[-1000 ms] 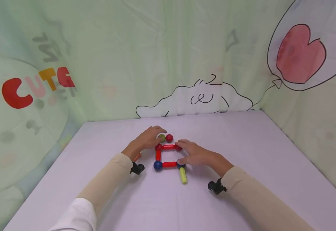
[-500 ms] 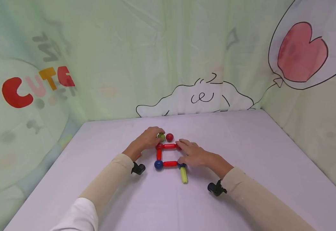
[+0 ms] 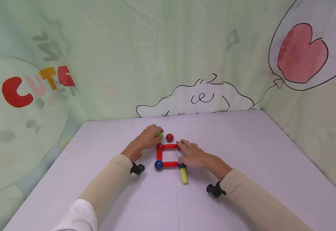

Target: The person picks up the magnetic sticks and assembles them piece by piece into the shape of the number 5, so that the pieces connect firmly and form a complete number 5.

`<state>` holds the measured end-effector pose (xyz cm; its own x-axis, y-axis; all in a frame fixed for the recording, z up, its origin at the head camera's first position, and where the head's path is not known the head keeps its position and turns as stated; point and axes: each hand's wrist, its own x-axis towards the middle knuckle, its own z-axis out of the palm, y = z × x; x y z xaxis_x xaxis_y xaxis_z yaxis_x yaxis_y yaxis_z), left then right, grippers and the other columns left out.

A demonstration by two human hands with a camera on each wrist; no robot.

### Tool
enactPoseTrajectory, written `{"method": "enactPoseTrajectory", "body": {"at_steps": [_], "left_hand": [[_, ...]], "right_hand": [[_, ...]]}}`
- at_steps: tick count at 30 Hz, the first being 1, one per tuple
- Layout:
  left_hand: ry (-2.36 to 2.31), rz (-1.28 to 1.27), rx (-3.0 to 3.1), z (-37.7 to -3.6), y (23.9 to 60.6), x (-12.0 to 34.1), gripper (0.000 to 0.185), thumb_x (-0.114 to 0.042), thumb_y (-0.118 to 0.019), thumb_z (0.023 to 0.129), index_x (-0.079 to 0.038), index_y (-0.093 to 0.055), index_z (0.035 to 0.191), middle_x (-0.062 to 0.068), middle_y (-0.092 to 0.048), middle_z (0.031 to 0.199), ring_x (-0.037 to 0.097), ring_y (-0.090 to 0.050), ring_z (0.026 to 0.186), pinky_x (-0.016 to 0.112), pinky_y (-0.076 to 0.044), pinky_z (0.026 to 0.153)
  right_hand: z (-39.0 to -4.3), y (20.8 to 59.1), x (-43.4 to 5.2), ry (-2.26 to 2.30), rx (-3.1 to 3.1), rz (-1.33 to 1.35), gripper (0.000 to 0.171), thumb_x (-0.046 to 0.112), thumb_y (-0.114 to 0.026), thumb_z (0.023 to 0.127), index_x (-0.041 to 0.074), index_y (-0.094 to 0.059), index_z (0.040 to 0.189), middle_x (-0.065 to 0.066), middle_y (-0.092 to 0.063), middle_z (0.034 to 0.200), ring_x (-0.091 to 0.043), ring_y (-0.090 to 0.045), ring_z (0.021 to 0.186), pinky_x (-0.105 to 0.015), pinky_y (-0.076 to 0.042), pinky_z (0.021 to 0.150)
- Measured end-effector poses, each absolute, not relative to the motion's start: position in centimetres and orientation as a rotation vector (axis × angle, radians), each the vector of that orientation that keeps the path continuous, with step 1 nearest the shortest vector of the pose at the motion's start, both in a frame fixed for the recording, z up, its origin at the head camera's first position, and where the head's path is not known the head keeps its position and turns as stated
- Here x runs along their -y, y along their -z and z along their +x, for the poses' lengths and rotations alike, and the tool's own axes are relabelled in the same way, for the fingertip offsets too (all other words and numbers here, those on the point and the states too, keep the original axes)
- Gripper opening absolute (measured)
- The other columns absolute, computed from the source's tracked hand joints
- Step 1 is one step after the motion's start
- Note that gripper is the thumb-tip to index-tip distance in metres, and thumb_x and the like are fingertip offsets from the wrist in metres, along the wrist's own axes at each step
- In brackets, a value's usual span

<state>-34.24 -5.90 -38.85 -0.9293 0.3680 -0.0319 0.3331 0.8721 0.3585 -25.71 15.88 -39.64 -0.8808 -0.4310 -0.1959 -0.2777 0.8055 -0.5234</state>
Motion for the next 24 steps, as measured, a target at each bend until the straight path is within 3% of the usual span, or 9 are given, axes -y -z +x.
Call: {"method": "enactPoseTrajectory", "body": {"at_steps": [7,17,24], "left_hand": [[-0.588,0.63,-2.962,-33.5,38.2,7.1,0.038,-0.02,-0.059,0.101,-0.01,-0.06,0.138,0.008,-0.057,0.127,0.022,-0.056,0.113,0.039,-0.051,0.101],[-0.766,0.753,-2.964,-30.8,36.7,8.6,0.036,-0.019,-0.065,0.099,-0.008,-0.063,0.133,0.006,-0.06,0.119,0.019,-0.058,0.101,0.031,-0.055,0.089],[-0.867,0.876,-2.894,-28.6,36.4,8.8,0.033,-0.018,-0.067,0.098,-0.008,-0.066,0.129,0.002,-0.062,0.112,0.014,-0.06,0.095,0.022,-0.054,0.081]], "right_hand": [[-25.7,39.5,-15.8,0.702,-2.682,-0.533,0.084,0.027,-0.062,0.09,0.006,-0.022,0.161,-0.02,-0.016,0.166,-0.05,-0.017,0.147,-0.072,-0.027,0.111],[-25.9,39.4,-16.0,0.729,-2.674,-0.535,0.085,0.028,-0.064,0.09,0.007,-0.023,0.161,-0.02,-0.017,0.165,-0.049,-0.017,0.147,-0.071,-0.032,0.109],[-26.2,39.6,-17.2,0.798,-2.644,-0.602,0.079,0.035,-0.068,0.093,0.018,-0.03,0.16,-0.021,-0.016,0.165,-0.05,-0.016,0.148,-0.074,-0.031,0.106]]}}
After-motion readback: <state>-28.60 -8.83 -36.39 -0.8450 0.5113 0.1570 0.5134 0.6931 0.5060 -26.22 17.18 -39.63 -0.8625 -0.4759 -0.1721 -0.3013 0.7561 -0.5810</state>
